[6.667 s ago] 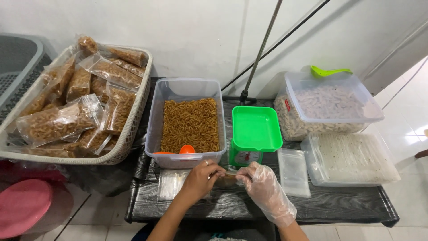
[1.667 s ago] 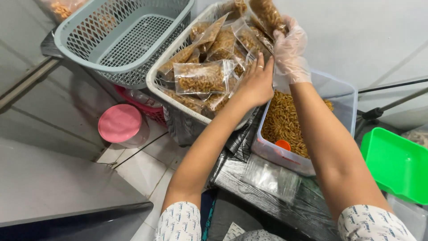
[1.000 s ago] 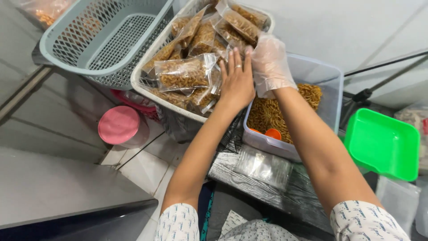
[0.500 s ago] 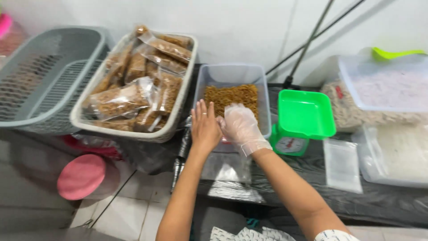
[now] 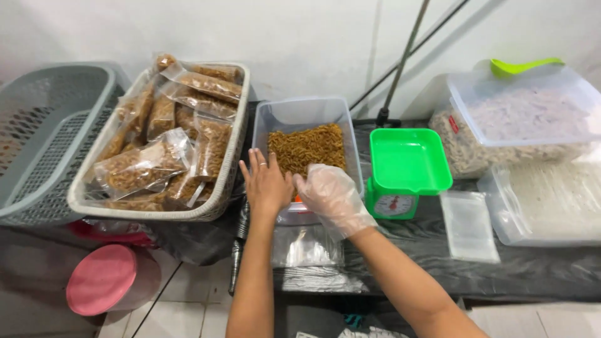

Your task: Packaging dried food items into small plastic bags using a scoop and weighing them on a scale.

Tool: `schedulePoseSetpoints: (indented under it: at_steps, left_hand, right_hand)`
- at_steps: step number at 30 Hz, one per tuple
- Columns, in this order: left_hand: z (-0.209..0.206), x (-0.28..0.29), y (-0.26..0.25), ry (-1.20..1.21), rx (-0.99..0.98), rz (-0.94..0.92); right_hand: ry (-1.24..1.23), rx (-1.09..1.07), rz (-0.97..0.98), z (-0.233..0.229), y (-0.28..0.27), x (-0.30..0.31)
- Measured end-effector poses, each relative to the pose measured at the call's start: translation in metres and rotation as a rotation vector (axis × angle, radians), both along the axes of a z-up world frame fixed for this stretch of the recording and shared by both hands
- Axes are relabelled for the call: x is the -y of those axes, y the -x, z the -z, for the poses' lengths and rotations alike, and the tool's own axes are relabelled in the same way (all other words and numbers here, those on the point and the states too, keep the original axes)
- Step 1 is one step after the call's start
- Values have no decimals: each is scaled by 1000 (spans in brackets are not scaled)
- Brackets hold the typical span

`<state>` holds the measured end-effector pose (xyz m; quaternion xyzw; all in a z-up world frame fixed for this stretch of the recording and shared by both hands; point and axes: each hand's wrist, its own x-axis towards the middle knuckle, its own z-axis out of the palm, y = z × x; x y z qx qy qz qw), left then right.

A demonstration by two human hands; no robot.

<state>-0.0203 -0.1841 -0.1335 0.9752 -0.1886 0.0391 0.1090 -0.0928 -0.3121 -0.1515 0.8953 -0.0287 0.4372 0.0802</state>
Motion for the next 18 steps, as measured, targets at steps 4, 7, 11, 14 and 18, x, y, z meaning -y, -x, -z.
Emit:
schedulePoseSetpoints:
  at_steps: [4, 7, 11, 14, 18]
  left_hand:
    - [9, 2, -8, -54, 23, 10]
    - [6, 0, -2, -42, 20, 3]
    - [-2, 1, 3, -65, -48, -24]
    - [-1, 3, 1, -101, -71, -42]
    - [-7, 4, 2, -114, -123, -41]
  right_hand:
    - [17, -12, -122, 5, -8, 12]
    - [173, -68, -272, 14, -13, 17]
    - [-350, -352, -99, 0, -9, 4]
    - [-441, -414, -79, -2, -10, 5]
    - [91, -378, -193, -15, 3, 5]
